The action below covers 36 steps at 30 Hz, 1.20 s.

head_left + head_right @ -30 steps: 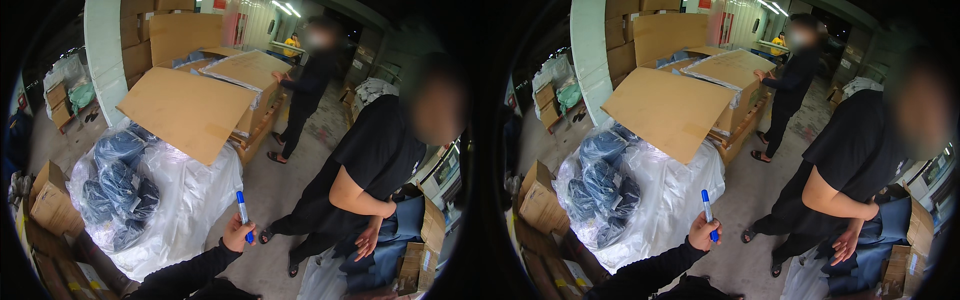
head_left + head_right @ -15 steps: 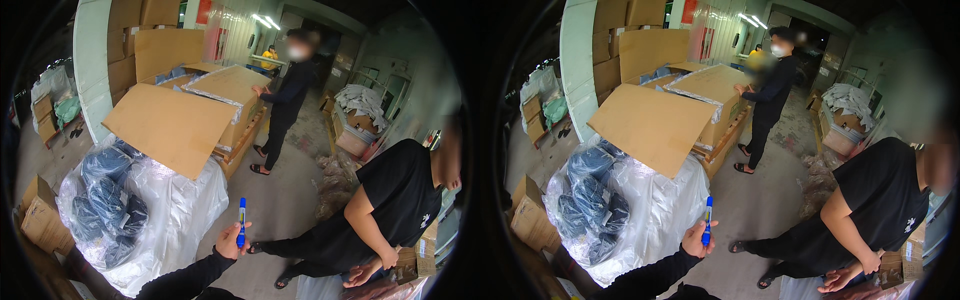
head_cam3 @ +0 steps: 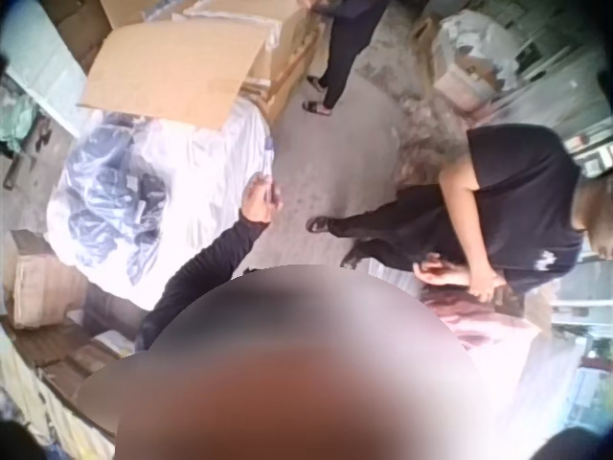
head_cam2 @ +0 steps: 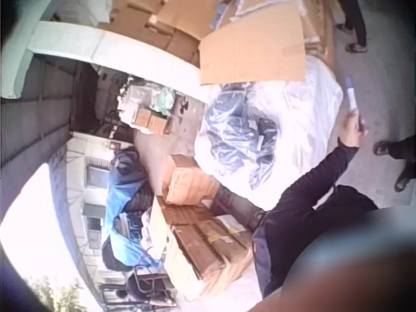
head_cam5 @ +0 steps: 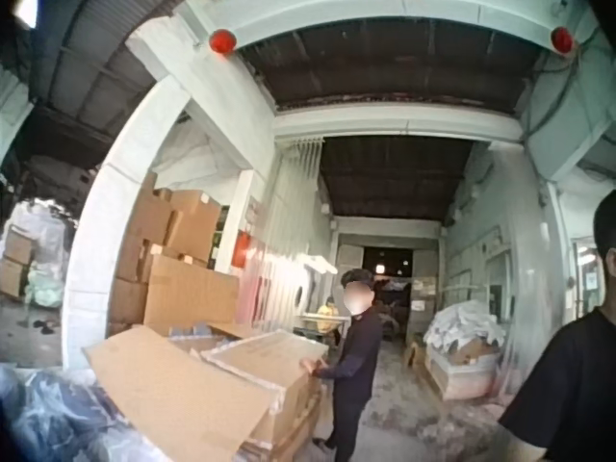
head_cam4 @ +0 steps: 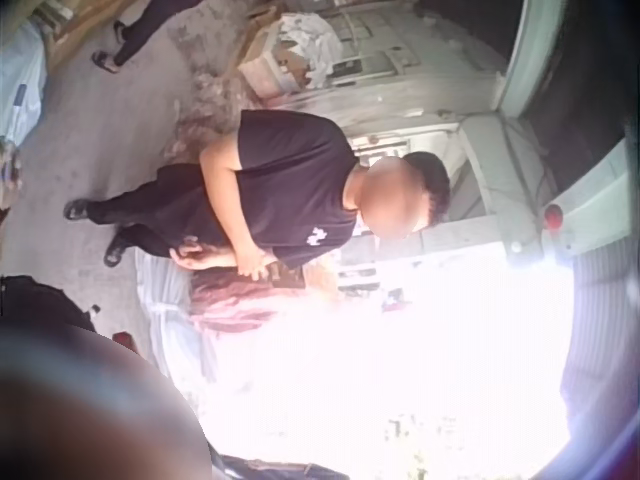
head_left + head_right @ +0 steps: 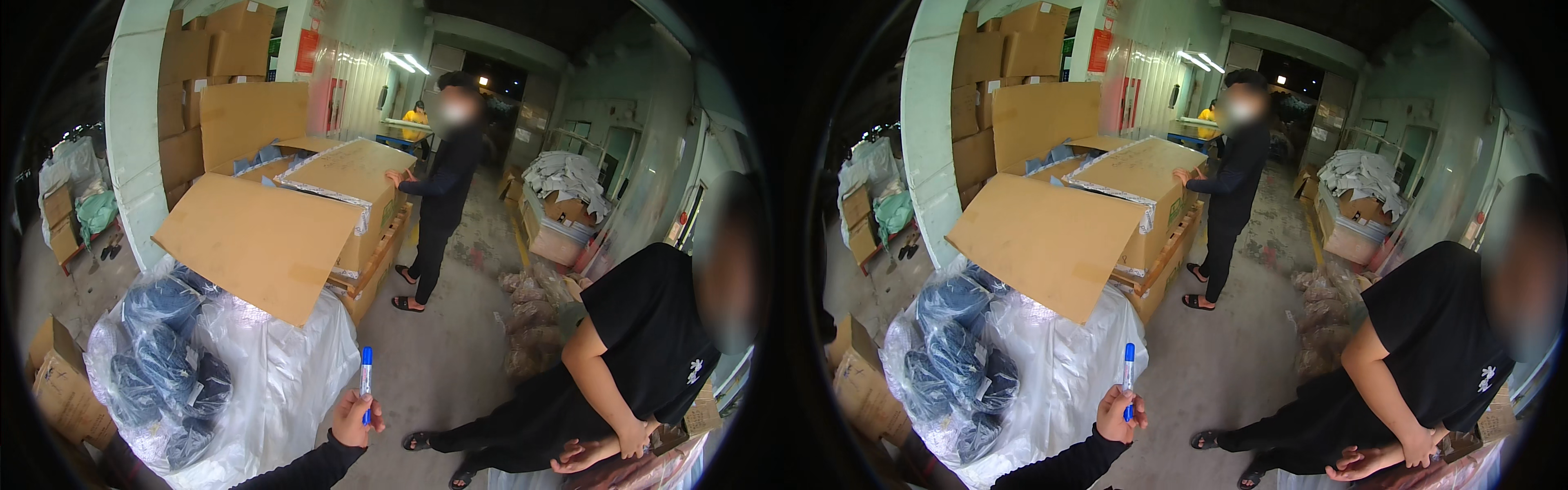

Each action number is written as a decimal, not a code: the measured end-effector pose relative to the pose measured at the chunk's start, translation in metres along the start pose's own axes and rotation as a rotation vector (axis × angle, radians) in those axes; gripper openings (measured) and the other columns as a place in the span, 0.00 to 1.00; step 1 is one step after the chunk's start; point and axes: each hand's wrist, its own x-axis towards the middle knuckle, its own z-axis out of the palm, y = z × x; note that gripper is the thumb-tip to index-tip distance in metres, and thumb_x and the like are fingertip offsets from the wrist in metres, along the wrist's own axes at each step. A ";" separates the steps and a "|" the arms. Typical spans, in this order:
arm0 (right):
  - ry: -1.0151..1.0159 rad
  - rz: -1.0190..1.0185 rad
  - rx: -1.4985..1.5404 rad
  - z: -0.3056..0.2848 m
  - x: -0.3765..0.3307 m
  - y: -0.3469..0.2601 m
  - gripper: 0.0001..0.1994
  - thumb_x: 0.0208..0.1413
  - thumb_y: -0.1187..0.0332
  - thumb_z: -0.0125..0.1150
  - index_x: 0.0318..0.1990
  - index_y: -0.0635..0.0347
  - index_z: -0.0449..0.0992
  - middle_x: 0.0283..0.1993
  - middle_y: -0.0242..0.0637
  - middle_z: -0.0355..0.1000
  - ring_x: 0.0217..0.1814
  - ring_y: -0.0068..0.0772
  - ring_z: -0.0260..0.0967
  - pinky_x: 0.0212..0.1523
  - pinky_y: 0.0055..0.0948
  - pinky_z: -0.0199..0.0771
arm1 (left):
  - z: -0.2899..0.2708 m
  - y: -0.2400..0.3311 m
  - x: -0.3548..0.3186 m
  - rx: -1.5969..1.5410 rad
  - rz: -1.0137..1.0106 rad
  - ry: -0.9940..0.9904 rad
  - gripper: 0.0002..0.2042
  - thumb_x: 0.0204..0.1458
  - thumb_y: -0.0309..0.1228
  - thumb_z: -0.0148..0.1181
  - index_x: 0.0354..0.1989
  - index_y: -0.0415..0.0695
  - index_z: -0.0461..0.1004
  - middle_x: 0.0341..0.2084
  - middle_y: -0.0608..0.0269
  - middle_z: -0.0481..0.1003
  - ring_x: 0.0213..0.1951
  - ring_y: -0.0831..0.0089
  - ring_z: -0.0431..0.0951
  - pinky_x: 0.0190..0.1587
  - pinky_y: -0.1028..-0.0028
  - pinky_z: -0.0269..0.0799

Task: The person writes on cardboard boxes with a blue marker, adding numbers and text labels. The person opens and closes box flaps while writing and moves between multiple boxes in a warehouse area.

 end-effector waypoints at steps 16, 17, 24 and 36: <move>0.404 0.195 -0.571 0.040 -0.112 -0.012 0.40 0.43 0.49 0.72 0.63 0.57 0.69 0.56 0.51 0.76 0.60 0.51 0.75 0.55 0.47 0.77 | 0.000 -0.029 0.007 0.168 -0.069 -0.114 0.09 0.64 0.34 0.59 0.46 0.46 0.68 0.24 0.66 0.70 0.19 0.77 0.70 0.19 0.76 0.69; 0.450 0.201 -0.537 0.047 -0.128 -0.030 0.39 0.43 0.48 0.72 0.62 0.56 0.70 0.53 0.51 0.78 0.54 0.54 0.78 0.51 0.48 0.79 | 0.001 -0.035 0.008 0.129 -0.122 -0.175 0.09 0.63 0.32 0.58 0.48 0.45 0.68 0.27 0.63 0.73 0.20 0.76 0.72 0.20 0.76 0.71; 0.590 0.337 -0.355 0.080 -0.211 -0.071 0.40 0.48 0.50 0.71 0.66 0.56 0.64 0.56 0.54 0.76 0.59 0.57 0.75 0.55 0.49 0.76 | 0.020 -0.084 0.001 0.450 -0.165 -0.288 0.18 0.67 0.43 0.54 0.56 0.43 0.71 0.36 0.59 0.81 0.20 0.77 0.74 0.23 0.79 0.70; 0.418 0.189 -0.136 0.082 -0.220 0.043 0.27 0.45 0.53 0.75 0.53 0.50 0.76 0.51 0.42 0.79 0.55 0.45 0.76 0.56 0.43 0.77 | 0.071 -0.111 -0.038 0.346 -0.365 -0.701 0.18 0.62 0.21 0.57 0.60 0.40 0.65 0.45 0.52 0.79 0.33 0.75 0.80 0.35 0.74 0.81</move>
